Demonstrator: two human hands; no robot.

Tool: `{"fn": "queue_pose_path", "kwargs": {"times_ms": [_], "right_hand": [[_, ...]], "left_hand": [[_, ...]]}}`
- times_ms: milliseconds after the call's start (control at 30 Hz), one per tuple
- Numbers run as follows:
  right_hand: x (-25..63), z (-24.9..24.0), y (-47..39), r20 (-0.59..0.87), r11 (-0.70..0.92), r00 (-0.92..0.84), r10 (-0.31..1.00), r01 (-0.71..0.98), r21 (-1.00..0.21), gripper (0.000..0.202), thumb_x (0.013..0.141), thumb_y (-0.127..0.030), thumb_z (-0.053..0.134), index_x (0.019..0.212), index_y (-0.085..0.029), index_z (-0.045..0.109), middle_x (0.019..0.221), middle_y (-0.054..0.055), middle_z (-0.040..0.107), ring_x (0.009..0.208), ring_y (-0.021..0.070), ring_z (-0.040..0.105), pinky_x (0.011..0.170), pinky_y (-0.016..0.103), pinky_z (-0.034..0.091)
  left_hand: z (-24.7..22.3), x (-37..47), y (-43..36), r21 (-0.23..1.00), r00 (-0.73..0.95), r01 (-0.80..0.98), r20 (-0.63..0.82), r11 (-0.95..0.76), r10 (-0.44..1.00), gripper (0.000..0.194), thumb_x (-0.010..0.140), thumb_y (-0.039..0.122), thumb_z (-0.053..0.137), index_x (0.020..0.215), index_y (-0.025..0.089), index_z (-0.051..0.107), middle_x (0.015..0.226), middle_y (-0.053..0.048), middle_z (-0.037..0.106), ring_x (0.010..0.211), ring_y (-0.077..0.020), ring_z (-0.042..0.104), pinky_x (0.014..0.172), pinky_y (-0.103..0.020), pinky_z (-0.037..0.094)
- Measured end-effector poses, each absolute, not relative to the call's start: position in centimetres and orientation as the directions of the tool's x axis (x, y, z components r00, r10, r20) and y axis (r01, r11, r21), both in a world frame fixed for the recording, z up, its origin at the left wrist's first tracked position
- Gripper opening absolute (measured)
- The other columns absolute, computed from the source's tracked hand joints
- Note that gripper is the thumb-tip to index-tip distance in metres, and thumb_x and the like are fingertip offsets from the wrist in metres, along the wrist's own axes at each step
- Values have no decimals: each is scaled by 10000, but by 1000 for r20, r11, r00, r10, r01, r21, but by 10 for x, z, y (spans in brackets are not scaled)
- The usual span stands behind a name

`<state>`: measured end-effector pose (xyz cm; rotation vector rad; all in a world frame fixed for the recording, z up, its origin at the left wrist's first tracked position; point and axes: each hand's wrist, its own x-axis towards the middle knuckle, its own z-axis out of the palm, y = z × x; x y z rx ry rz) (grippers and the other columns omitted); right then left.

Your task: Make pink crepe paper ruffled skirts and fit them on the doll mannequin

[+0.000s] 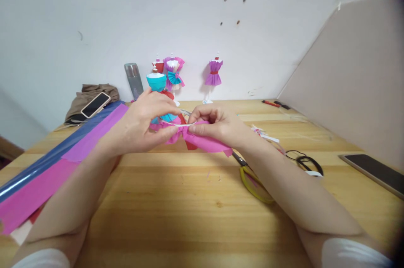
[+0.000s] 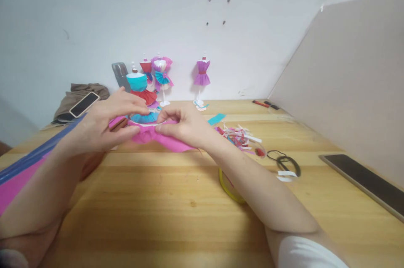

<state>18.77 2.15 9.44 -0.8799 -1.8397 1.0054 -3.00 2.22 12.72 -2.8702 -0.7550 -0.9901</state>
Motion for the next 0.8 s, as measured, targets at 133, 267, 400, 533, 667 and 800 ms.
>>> {"fn": "queue_pose_path", "kwargs": {"times_ms": [133,267,400,533,667,800], "right_hand": [[190,100,24,262,288,-303,917,46,-957,157,631,-300,750,639,-193,635,531,-33,558,468,98,464,453,239,313],[193,104,32,289,269,-128,949,-154,-951,174,564,-274,782,611,-199,632,569,-19,590,502,106,497,473,250,342],[196,105,39,310,292,-22,950,-286,-913,182,558,-257,771,607,-186,610,577,-27,584,505,92,493,481,241,350],[194,102,42,264,237,-22,964,-369,-899,201,555,-259,782,631,-181,614,569,-40,573,489,76,467,481,229,354],[186,95,40,240,180,-109,965,-392,-902,236,548,-280,806,629,-178,610,571,-44,571,497,78,473,488,227,353],[182,92,40,262,211,-99,960,-363,-907,252,546,-299,804,633,-174,604,585,-42,579,499,75,475,494,229,352]], "left_hand": [[124,-32,24,209,477,428,774,-879,416,263,891,394,602,1064,216,691,1162,-83,675,1126,-259,589,984,-409,447],[108,-30,35,366,-29,325,925,-872,378,315,966,375,503,810,198,712,789,-10,655,793,-162,603,740,-324,462],[87,-16,47,646,-1,13,763,-763,646,445,929,504,536,659,172,659,644,-16,618,621,-129,586,608,-286,467],[73,8,45,913,281,-108,408,-394,869,493,699,562,773,948,152,659,933,-66,674,683,-143,641,587,-270,541],[68,23,37,937,359,-244,327,-251,874,514,643,481,829,979,137,648,924,-95,685,686,-152,645,537,-236,533],[68,22,32,937,242,-228,319,-266,916,309,679,407,805,704,131,666,568,-21,625,506,-101,552,481,-213,451]]}}
